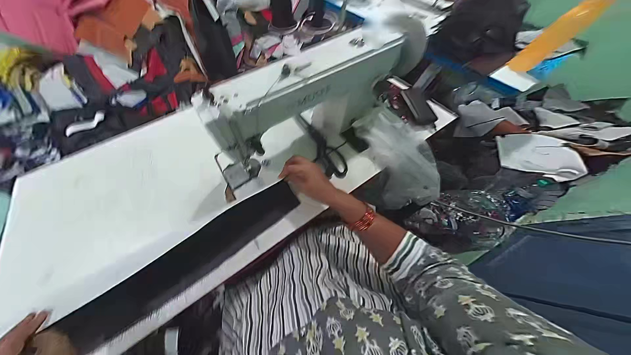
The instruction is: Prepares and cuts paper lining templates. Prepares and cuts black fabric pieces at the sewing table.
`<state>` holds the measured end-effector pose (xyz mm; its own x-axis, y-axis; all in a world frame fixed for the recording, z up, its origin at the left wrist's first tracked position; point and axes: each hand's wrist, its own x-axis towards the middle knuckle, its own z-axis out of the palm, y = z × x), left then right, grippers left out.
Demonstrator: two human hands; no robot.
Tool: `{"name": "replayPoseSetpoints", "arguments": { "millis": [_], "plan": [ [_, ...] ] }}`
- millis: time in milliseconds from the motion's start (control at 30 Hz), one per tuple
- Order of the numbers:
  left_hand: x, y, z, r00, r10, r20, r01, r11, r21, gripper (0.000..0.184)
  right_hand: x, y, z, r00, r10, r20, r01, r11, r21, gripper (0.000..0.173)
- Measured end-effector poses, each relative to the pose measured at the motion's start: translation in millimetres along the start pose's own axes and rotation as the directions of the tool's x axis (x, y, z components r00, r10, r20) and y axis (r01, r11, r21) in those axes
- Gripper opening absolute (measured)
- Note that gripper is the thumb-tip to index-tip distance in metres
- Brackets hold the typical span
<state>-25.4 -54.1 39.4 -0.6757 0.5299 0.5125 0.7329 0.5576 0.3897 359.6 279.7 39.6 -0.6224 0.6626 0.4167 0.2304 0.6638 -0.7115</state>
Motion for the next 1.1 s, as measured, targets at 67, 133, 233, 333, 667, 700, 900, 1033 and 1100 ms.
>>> {"name": "replayPoseSetpoints", "arguments": {
  "millis": [67,133,233,333,667,700,900,1033,1100],
  "plan": [
    [-22.0,-6.9,1.2,0.997,-0.071,0.02,0.071,0.997,-0.02,0.025,-13.2,-2.6,-5.5,0.998,-0.054,0.02,0.055,0.998,-0.021,0.018],
    [-41.3,-11.7,0.6,0.989,-0.112,0.092,0.114,0.993,-0.009,0.028,-28.2,1.1,-4.5,0.995,-0.076,0.065,0.08,0.996,-0.048,0.022],
    [-58.0,-20.5,3.4,0.969,-0.125,0.212,0.126,0.992,0.011,0.029,-46.4,11.8,2.2,0.991,-0.097,0.093,0.105,0.991,-0.08,0.026],
    [-59.2,-24.4,-1.1,0.956,-0.148,0.252,0.146,0.989,0.025,0.029,-50.0,10.8,5.1,0.989,-0.114,0.099,0.126,0.985,-0.122,0.026],
    [-17.0,73.5,-3.6,0.933,-0.004,0.361,-0.015,0.999,0.049,0.036,-55.5,18.5,5.1,0.97,-0.184,0.159,0.208,0.967,-0.146,0.034],
    [-19.0,103.6,13.6,0.934,0.128,0.333,-0.106,0.991,-0.084,0.036,-56.2,18.4,5.0,0.97,-0.18,0.162,0.204,0.968,-0.144,0.034],
    [-62.0,268.1,124.4,0.622,0.713,0.325,-0.458,0.667,-0.588,0.043,-57.9,13.6,2.8,0.969,-0.138,0.205,0.171,0.973,-0.153,0.04],
    [-58.7,284.9,146.8,0.6,0.701,0.385,-0.434,0.689,-0.58,0.04,-58.0,8.6,-0.3,0.975,-0.07,0.212,0.096,0.988,-0.117,0.038],
    [-57.3,281.1,148.5,0.593,0.693,0.41,-0.397,0.694,-0.6,0.036,-57.1,9.9,-0.2,0.989,-0.025,0.145,0.041,0.993,-0.107,0.031]
  ]
}}
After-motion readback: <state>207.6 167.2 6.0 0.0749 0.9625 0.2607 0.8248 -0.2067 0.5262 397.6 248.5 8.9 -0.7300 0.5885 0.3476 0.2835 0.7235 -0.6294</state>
